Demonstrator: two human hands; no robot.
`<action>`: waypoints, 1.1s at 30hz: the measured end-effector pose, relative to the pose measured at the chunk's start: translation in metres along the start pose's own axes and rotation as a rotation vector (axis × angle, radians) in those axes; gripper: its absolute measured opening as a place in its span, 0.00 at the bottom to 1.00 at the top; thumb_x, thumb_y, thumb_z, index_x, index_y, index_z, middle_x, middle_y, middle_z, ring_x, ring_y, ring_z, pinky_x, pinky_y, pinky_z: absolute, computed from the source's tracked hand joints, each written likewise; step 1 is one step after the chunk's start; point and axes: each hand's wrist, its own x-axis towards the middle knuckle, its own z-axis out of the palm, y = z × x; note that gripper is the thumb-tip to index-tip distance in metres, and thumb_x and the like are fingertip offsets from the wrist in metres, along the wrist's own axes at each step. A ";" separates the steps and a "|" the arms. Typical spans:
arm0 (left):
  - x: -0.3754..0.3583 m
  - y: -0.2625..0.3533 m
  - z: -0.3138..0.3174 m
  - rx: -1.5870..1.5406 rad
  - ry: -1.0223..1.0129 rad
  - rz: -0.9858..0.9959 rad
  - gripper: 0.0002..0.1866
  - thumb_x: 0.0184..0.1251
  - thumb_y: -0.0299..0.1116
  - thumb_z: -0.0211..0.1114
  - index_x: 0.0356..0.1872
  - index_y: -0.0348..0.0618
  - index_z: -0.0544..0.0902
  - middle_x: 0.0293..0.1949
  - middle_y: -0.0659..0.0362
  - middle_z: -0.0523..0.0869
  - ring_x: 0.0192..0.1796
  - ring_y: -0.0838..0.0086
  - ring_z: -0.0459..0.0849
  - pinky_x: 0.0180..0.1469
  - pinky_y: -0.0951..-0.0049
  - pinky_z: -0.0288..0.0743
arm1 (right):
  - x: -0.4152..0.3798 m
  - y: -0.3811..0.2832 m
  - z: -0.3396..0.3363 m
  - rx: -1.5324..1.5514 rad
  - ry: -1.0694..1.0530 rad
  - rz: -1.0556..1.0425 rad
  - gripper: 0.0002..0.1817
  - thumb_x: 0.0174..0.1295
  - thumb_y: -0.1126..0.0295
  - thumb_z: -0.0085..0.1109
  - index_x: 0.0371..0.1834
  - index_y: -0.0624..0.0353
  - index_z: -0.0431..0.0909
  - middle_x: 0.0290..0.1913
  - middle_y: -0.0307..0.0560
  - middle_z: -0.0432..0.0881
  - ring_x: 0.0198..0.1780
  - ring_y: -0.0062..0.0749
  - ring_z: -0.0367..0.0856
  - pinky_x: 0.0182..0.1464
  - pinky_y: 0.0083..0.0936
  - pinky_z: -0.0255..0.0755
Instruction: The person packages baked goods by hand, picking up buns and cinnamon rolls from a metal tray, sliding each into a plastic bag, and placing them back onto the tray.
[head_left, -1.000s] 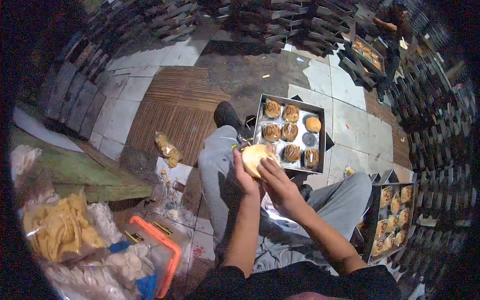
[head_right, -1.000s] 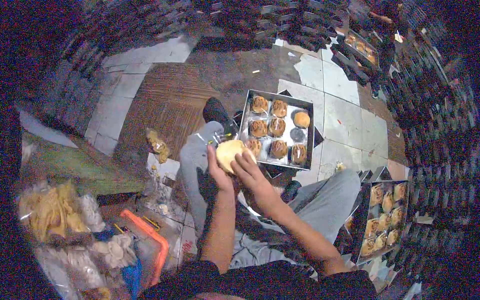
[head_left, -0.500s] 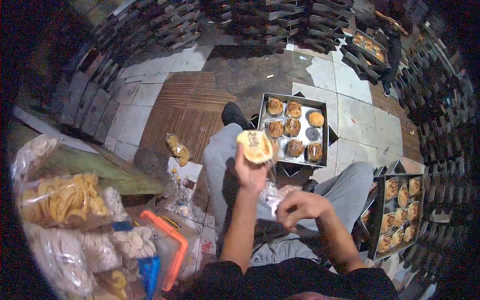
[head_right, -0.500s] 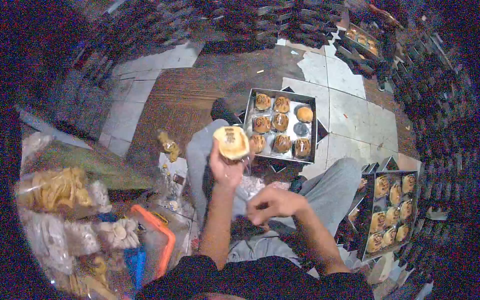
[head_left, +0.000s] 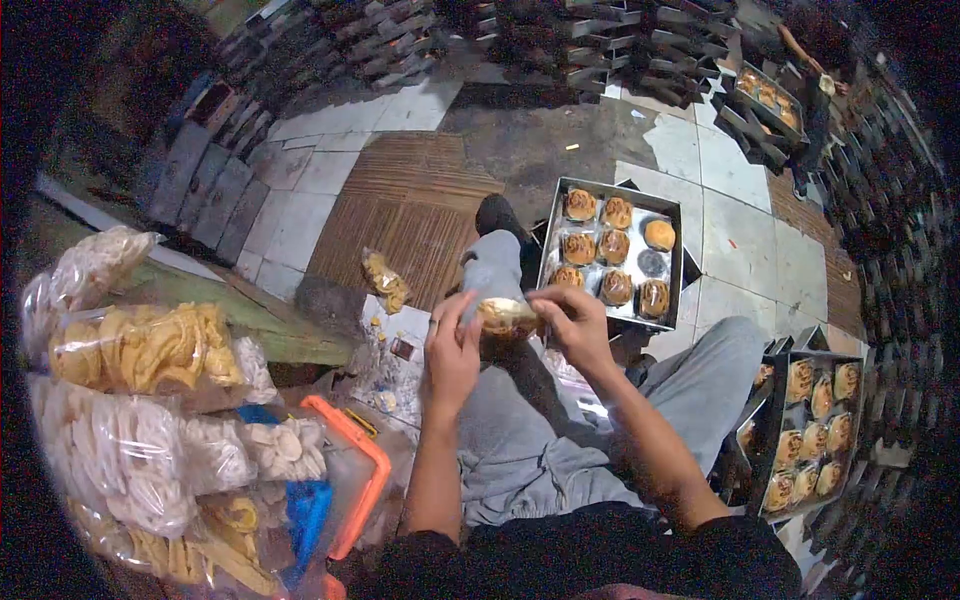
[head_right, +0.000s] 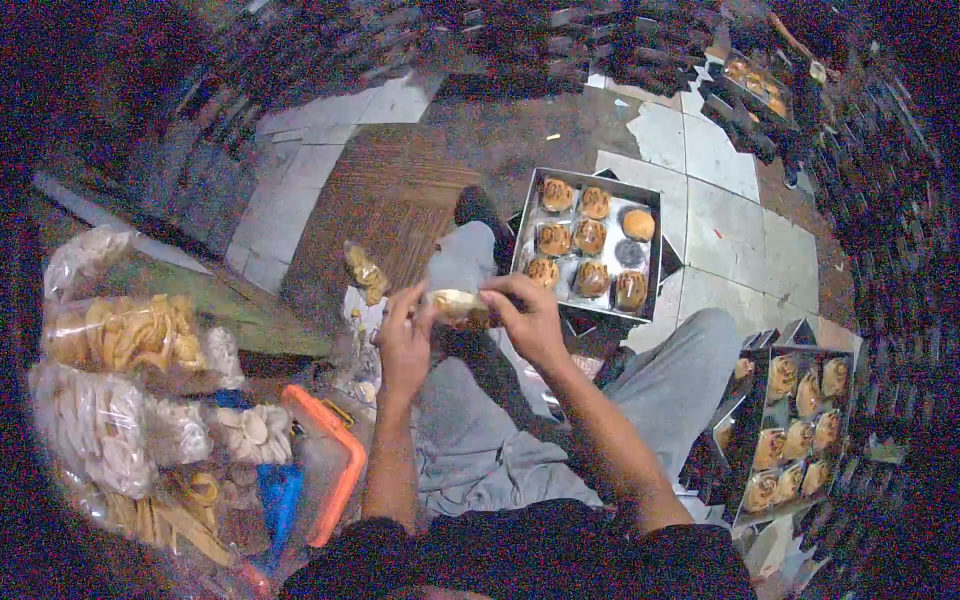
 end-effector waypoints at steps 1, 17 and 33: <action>0.009 -0.005 0.004 -0.109 0.006 0.029 0.07 0.74 0.27 0.64 0.48 0.38 0.85 0.49 0.50 0.86 0.49 0.71 0.86 0.44 0.70 0.79 | 0.005 -0.002 0.002 -0.044 -0.038 0.012 0.07 0.66 0.72 0.67 0.42 0.64 0.86 0.35 0.46 0.85 0.34 0.27 0.84 0.33 0.25 0.76; 0.013 -0.003 0.017 -0.442 -0.012 -0.267 0.08 0.71 0.30 0.69 0.38 0.36 0.82 0.34 0.57 0.86 0.38 0.73 0.83 0.42 0.70 0.78 | 0.031 0.000 -0.018 0.098 -0.072 0.366 0.06 0.63 0.71 0.70 0.35 0.62 0.85 0.30 0.38 0.83 0.27 0.18 0.77 0.27 0.20 0.68; -0.058 0.003 0.048 -0.618 -0.152 -0.889 0.23 0.76 0.28 0.63 0.68 0.38 0.72 0.57 0.49 0.75 0.50 0.64 0.83 0.32 0.66 0.83 | -0.037 0.143 0.024 0.197 -0.067 0.759 0.18 0.74 0.53 0.59 0.51 0.57 0.81 0.36 0.44 0.83 0.33 0.29 0.82 0.32 0.29 0.76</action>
